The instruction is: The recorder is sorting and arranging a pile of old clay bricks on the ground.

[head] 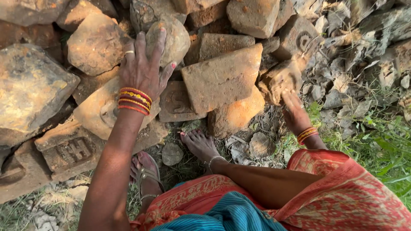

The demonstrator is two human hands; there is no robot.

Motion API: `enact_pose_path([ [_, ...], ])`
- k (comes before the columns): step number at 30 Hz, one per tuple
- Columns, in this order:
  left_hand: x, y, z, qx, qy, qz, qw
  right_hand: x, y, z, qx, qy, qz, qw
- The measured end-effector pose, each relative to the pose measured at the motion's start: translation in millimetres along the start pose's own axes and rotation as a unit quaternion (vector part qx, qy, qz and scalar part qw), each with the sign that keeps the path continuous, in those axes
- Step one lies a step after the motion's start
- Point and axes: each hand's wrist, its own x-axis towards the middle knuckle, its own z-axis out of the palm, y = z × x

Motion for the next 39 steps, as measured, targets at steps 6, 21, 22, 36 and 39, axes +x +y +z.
enact_pose_path([
  [6, -4, -1, 5, 0.013, 0.031, 0.017, 0.999, 0, 2, 8, 0.028, -0.004, 0.007, 1.0],
  [21, -2, 6, -5, 0.0, 0.025, 0.012, 1.0, -12, -15, -34, 0.036, -0.024, 0.009, 0.999],
  [22, -1, 7, -4, 0.002, 0.023, 0.013, 1.0, -13, -15, -37, 0.039, -0.024, 0.008, 0.999],
  [36, 9, 9, -6, 0.025, -0.012, -0.01, 1.0, -16, -22, -71, 0.004, -0.05, -0.015, 0.999],
  [39, 9, 7, -6, 0.001, -0.02, -0.009, 1.0, -15, -21, -76, -0.016, -0.051, -0.014, 0.998],
])
